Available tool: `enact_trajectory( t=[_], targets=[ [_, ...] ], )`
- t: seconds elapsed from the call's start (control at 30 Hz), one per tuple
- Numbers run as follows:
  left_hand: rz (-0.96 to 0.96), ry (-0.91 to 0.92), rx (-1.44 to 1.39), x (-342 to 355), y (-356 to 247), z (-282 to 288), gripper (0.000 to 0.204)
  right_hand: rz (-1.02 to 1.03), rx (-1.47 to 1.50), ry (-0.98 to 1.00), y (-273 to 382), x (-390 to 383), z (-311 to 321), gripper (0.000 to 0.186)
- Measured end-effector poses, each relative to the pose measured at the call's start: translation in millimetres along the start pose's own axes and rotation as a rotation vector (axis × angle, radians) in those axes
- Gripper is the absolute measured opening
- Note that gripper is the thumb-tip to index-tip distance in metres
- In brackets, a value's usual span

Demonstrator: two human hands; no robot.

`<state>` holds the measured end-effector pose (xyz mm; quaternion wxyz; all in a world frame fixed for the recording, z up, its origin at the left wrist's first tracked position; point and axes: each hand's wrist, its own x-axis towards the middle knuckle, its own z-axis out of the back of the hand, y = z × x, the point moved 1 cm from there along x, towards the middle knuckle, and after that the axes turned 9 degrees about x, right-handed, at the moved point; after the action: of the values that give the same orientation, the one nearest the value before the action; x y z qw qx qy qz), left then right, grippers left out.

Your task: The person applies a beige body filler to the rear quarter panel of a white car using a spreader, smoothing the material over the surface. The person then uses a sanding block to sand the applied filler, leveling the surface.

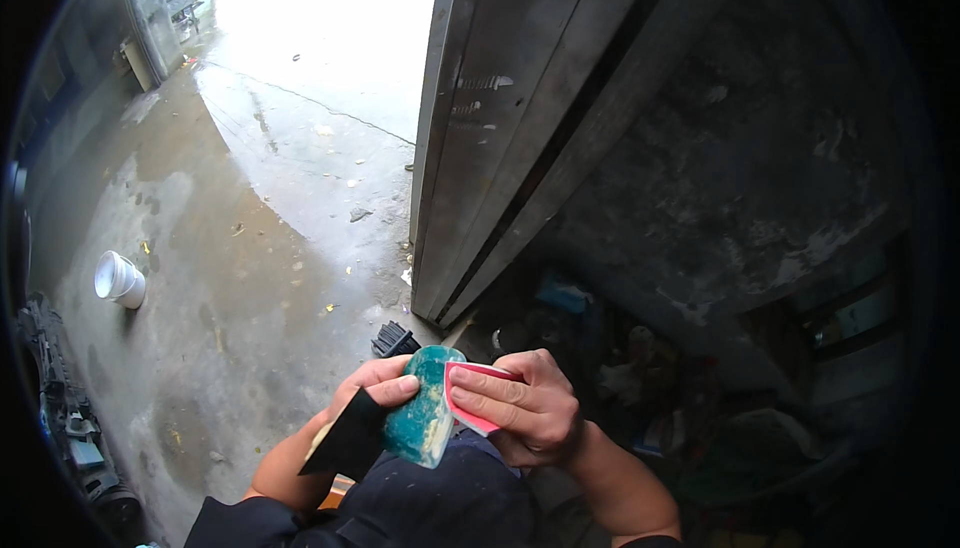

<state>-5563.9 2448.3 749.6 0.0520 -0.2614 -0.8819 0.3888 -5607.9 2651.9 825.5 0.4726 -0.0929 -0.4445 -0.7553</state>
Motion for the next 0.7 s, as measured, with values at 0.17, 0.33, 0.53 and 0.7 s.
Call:
enact_trajectory(
  t=[0.17, 0.33, 0.53, 0.7],
  targets=[
    [0.034, -0.021, -0.079, 1, 2, 1, 0.041, 0.286, -0.196, 0.062, 1, -6, -3, 0.026],
    [0.102, -0.007, -0.11, -1, 5, -4, 0.04, 0.147, -0.257, 0.016, 1, -11, -4, 0.028],
    [0.038, 0.024, -0.075, -4, 8, -6, 0.039, 0.172, -0.231, 0.016, 4, -17, -6, 0.024],
    [0.06, -0.097, -0.129, -4, 10, 0, 0.036, 0.365, -0.149, 0.133, 4, -21, -14, 0.023]
  ],
)
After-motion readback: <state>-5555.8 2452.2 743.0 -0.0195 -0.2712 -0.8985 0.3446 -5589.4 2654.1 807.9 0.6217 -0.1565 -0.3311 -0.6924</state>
